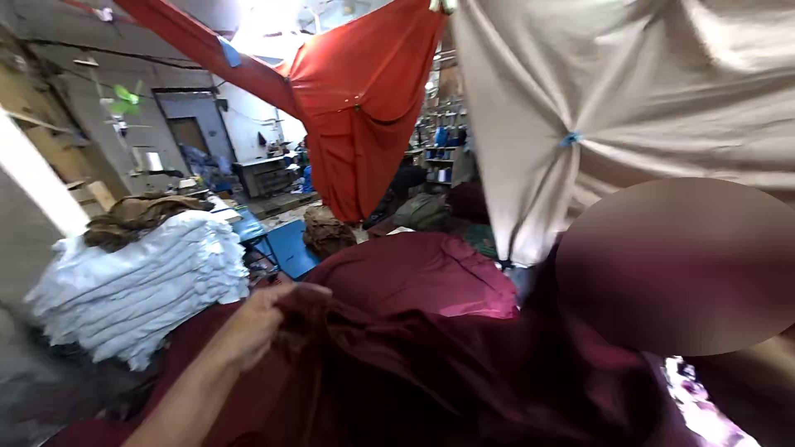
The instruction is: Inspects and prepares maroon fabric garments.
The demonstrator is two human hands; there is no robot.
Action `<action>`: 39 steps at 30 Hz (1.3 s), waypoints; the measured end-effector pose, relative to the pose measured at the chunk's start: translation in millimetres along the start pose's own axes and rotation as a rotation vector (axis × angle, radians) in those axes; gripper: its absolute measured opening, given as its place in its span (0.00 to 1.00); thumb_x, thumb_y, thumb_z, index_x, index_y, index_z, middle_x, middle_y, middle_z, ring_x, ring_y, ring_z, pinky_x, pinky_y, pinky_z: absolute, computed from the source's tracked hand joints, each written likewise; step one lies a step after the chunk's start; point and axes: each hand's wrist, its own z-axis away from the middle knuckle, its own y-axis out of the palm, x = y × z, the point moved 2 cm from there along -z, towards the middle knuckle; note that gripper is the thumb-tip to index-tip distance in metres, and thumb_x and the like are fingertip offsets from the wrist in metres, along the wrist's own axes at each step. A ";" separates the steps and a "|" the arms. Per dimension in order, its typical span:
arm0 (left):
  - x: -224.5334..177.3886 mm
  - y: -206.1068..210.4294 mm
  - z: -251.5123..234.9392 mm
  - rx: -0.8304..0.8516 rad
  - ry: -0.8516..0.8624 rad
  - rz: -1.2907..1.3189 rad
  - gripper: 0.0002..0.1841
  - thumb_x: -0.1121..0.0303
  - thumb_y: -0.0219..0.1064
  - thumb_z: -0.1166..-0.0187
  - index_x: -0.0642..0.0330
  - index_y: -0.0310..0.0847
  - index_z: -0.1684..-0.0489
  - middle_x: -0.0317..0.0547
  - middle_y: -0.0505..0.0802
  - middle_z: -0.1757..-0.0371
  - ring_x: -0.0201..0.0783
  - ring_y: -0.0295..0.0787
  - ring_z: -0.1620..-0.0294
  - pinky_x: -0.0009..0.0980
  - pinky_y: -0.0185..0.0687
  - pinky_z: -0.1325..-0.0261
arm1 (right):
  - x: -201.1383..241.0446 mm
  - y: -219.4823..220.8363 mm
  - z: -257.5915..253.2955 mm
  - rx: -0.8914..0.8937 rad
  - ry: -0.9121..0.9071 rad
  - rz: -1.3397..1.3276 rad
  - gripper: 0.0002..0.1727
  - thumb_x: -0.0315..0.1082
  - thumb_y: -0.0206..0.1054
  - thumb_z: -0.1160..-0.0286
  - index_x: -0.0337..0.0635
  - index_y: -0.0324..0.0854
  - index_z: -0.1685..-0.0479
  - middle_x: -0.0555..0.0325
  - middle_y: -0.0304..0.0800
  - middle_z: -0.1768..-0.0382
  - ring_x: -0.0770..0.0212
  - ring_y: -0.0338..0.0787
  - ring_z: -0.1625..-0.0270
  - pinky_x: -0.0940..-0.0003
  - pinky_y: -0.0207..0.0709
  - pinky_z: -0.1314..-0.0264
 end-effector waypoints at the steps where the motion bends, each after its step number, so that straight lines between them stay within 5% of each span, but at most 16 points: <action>1: -13.8 -14.3 -6.9 -0.097 -0.015 -0.062 0.16 0.75 0.49 0.10 0.62 0.86 0.43 0.44 0.95 0.57 0.32 0.91 0.64 0.30 0.90 0.59 | -8.6 27.7 -25.1 0.054 0.000 0.001 0.14 0.52 0.69 0.21 0.63 0.86 0.75 0.83 0.87 0.77 0.85 0.83 0.75 0.85 0.78 0.72; 3: -40.6 -51.3 -17.0 -0.322 0.083 -0.142 0.13 0.75 0.53 0.10 0.63 0.85 0.44 0.39 0.95 0.58 0.29 0.91 0.62 0.27 0.89 0.56 | -14.5 66.3 -63.6 0.108 -0.018 -0.156 0.18 0.50 0.69 0.20 0.62 0.87 0.82 0.79 0.84 0.83 0.83 0.78 0.83 0.85 0.74 0.81; 7: -93.0 -148.3 7.5 -0.619 0.516 -0.153 0.13 0.73 0.53 0.11 0.53 0.83 0.41 0.31 0.95 0.48 0.29 0.93 0.48 0.31 0.91 0.42 | -3.6 110.2 -105.0 0.162 -0.177 -0.559 0.13 0.42 0.59 0.11 0.51 0.90 0.57 0.67 0.95 0.57 0.69 0.94 0.53 0.69 0.90 0.44; 8: -103.4 -166.7 23.5 -0.652 0.602 -0.188 0.13 0.74 0.52 0.11 0.51 0.81 0.41 0.29 0.94 0.47 0.29 0.92 0.46 0.30 0.90 0.38 | 1.6 122.9 -108.3 0.130 -0.182 -0.634 0.15 0.40 0.58 0.10 0.49 0.90 0.59 0.65 0.95 0.57 0.67 0.94 0.53 0.67 0.90 0.43; 9: -109.8 -176.8 41.0 -0.727 0.651 -0.232 0.13 0.77 0.49 0.12 0.53 0.79 0.44 0.30 0.93 0.49 0.27 0.92 0.47 0.27 0.89 0.39 | 9.4 137.4 -107.4 0.070 -0.153 -0.679 0.17 0.38 0.57 0.10 0.47 0.90 0.67 0.65 0.95 0.64 0.69 0.94 0.60 0.69 0.91 0.49; 11: -117.6 -155.3 71.7 -1.056 0.646 -0.269 0.11 0.91 0.47 0.22 0.76 0.75 0.63 0.47 0.88 0.68 0.32 0.88 0.65 0.24 0.84 0.54 | 20.1 166.3 -97.6 0.057 -0.034 -0.642 0.24 0.37 0.54 0.10 0.53 0.83 0.81 0.75 0.86 0.79 0.80 0.85 0.73 0.82 0.81 0.64; 12: -113.7 -161.6 93.5 -1.027 0.573 -0.393 0.08 0.93 0.51 0.27 0.81 0.75 0.68 0.49 0.88 0.73 0.31 0.88 0.68 0.21 0.85 0.58 | 16.3 181.4 -90.2 0.086 0.023 -0.592 0.26 0.39 0.54 0.10 0.56 0.77 0.87 0.78 0.78 0.87 0.84 0.76 0.81 0.87 0.72 0.74; 14: -92.2 -178.8 126.7 -0.864 0.450 -0.627 0.04 0.88 0.58 0.26 0.81 0.78 0.62 0.50 0.91 0.66 0.30 0.90 0.59 0.24 0.86 0.47 | -18.3 216.9 -67.7 0.259 0.088 -0.583 0.29 0.53 0.61 0.13 0.61 0.72 0.92 0.78 0.68 0.92 0.84 0.64 0.89 0.86 0.58 0.85; 16: -48.7 -207.5 153.4 -0.690 0.406 -0.874 0.13 0.82 0.58 0.25 0.85 0.79 0.49 0.61 0.91 0.47 0.36 0.88 0.40 0.31 0.80 0.30 | -60.3 257.8 -39.0 0.422 0.217 -0.612 0.28 0.56 0.65 0.18 0.60 0.75 0.92 0.77 0.72 0.90 0.83 0.69 0.86 0.84 0.64 0.83; 18: 8.3 -228.9 176.8 -0.528 0.310 -0.966 0.16 0.79 0.58 0.25 0.84 0.82 0.46 0.66 0.90 0.40 0.45 0.86 0.32 0.40 0.76 0.22 | -94.1 296.9 -5.8 0.503 0.405 -0.582 0.27 0.48 0.63 0.16 0.57 0.74 0.92 0.76 0.75 0.88 0.81 0.72 0.84 0.80 0.67 0.80; 22: 107.6 -220.3 216.7 -0.249 -0.225 -1.067 0.15 0.75 0.65 0.20 0.71 0.88 0.39 0.67 0.92 0.39 0.66 0.88 0.34 0.66 0.76 0.28 | -160.0 346.3 73.7 0.595 0.756 -0.499 0.27 0.45 0.61 0.13 0.47 0.71 0.89 0.68 0.75 0.84 0.72 0.74 0.78 0.70 0.71 0.69; 25: 144.2 -195.3 224.0 -0.097 -0.568 -0.966 0.19 0.62 0.69 0.17 0.65 0.88 0.35 0.65 0.93 0.41 0.66 0.89 0.36 0.68 0.74 0.27 | -192.8 353.0 129.7 0.596 0.996 -0.401 0.25 0.42 0.62 0.13 0.43 0.73 0.86 0.64 0.76 0.83 0.70 0.76 0.78 0.70 0.72 0.72; 31: 194.1 -121.9 171.5 -0.151 -0.069 -0.928 0.10 0.65 0.71 0.21 0.60 0.96 0.56 0.48 0.98 0.51 0.48 0.95 0.44 0.51 0.86 0.34 | -218.2 341.7 176.8 0.621 1.198 -0.328 0.21 0.42 0.60 0.11 0.37 0.85 0.72 0.58 0.88 0.73 0.67 0.84 0.70 0.66 0.78 0.64; 34: 227.3 -75.7 138.0 -0.024 -0.141 -1.007 0.14 0.62 0.71 0.20 0.58 0.93 0.44 0.51 0.95 0.41 0.53 0.90 0.34 0.54 0.79 0.26 | -215.8 338.8 176.9 0.604 1.192 -0.311 0.22 0.42 0.55 0.07 0.34 0.88 0.57 0.54 0.93 0.64 0.63 0.89 0.62 0.63 0.83 0.56; 36: 250.0 -54.7 124.8 -0.012 -0.105 -1.137 0.14 0.62 0.72 0.22 0.56 0.93 0.44 0.49 0.95 0.40 0.54 0.90 0.33 0.55 0.81 0.30 | -214.8 337.6 179.4 0.627 1.033 -0.190 0.18 0.41 0.57 0.09 0.34 0.86 0.54 0.51 0.91 0.61 0.59 0.90 0.60 0.58 0.85 0.52; 39: 269.2 -52.4 111.4 -0.099 0.067 -1.166 0.08 0.63 0.72 0.26 0.55 0.95 0.61 0.45 0.98 0.54 0.51 0.94 0.46 0.52 0.88 0.44 | -182.3 333.5 170.1 0.730 0.634 -0.026 0.16 0.38 0.66 0.19 0.30 0.86 0.54 0.44 0.91 0.60 0.51 0.91 0.54 0.50 0.83 0.45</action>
